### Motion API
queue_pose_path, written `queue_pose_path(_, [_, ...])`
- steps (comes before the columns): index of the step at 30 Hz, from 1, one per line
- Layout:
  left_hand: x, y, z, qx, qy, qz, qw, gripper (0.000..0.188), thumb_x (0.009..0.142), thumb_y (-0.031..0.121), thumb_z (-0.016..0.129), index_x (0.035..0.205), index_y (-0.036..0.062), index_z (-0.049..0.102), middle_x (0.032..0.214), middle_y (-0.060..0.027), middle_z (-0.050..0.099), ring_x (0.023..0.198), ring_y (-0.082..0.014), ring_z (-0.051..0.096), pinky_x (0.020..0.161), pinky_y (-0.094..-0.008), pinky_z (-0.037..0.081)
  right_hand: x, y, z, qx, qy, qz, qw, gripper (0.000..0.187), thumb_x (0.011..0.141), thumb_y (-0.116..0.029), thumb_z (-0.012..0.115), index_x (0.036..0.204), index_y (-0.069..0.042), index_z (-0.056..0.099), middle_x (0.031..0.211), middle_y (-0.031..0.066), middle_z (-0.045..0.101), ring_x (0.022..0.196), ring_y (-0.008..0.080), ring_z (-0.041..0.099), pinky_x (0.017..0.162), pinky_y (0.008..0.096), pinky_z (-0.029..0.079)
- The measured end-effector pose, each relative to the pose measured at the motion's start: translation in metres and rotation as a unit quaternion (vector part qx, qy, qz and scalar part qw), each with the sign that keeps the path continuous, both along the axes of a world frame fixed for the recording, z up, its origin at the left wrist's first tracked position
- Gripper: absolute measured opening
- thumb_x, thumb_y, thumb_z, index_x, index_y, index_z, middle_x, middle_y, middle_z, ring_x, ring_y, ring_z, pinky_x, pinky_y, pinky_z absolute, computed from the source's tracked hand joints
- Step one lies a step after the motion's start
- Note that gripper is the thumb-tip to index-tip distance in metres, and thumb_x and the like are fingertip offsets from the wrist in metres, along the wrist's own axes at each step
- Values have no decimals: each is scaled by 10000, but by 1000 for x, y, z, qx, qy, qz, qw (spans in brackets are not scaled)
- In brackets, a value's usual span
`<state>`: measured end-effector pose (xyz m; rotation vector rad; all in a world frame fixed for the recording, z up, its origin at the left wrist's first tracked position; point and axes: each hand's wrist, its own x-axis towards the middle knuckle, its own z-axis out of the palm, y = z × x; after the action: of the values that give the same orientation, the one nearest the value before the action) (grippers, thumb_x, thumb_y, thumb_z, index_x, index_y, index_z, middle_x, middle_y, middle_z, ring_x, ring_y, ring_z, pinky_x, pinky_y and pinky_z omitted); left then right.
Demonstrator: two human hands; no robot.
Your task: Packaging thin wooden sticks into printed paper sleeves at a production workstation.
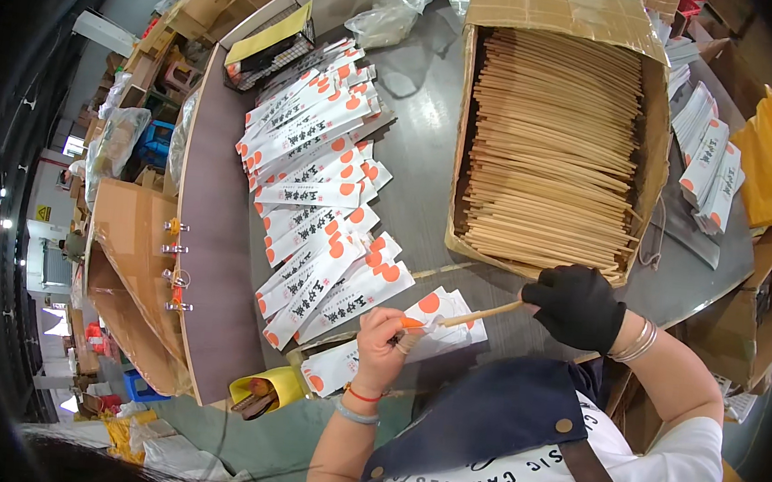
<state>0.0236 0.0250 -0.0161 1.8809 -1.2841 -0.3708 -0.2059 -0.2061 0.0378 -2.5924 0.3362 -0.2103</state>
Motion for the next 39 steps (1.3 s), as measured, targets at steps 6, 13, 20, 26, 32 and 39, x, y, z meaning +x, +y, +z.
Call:
queue_pose_path(6, [-21, -28, 28, -34, -142, -105, 984, 186, 761, 227, 790, 897, 121, 723, 863, -14, 638, 798, -211, 594, 735, -356, 422, 26, 15, 7, -56, 134, 109, 983, 187, 843, -198, 648, 1004, -106, 676, 800, 92, 645, 774, 293, 654, 666, 419, 525])
queue_pose_path(13, [-24, -42, 39, -13, -212, -182, 960, 254, 753, 145, 758, 989, 82, 689, 920, -75, 627, 806, -270, 587, 729, -387, 457, 49, 44, 34, 246, -98, 44, 963, 493, 945, -225, 625, 1387, -41, 508, 1304, 193, 554, 1298, 300, 485, 1085, 379, 360])
queue_pose_path(20, [-4, -13, -1, 87, -77, -23, 993, 410, 753, 266, 811, 1078, 46, 694, 1052, -91, 591, 933, -277, 539, 885, -439, 421, 0, -26, -72, -140, -48, -146, 978, 358, 730, -129, 756, 1063, -65, 640, 975, 118, 594, 944, 318, 578, 812, 417, 491])
queue_pose_path(26, [-7, -7, -15, 5, -16, 36, 999, 343, 744, 241, 829, 1024, 73, 723, 979, -63, 593, 887, -261, 545, 828, -369, 434, 5, -21, -75, -178, -12, -161, 971, 194, 744, -89, 692, 915, -67, 602, 911, 112, 569, 897, 309, 574, 771, 425, 490])
queue_pose_path(32, [-10, -20, -3, -41, -73, 54, 995, 269, 729, 231, 837, 924, 81, 728, 846, -28, 579, 818, -227, 529, 814, -346, 414, 5, -17, -45, -137, -6, -187, 973, 183, 779, -107, 676, 948, -92, 608, 866, 91, 596, 882, 314, 588, 756, 426, 491])
queue_pose_path(39, [-5, -7, -11, -12, -5, 12, 1000, 218, 764, 231, 819, 849, 71, 698, 808, -20, 571, 790, -218, 512, 767, -335, 383, -2, 2, -14, -44, -20, -56, 997, 216, 820, -172, 702, 1036, -182, 701, 740, 71, 598, 679, 283, 615, 598, 410, 488])
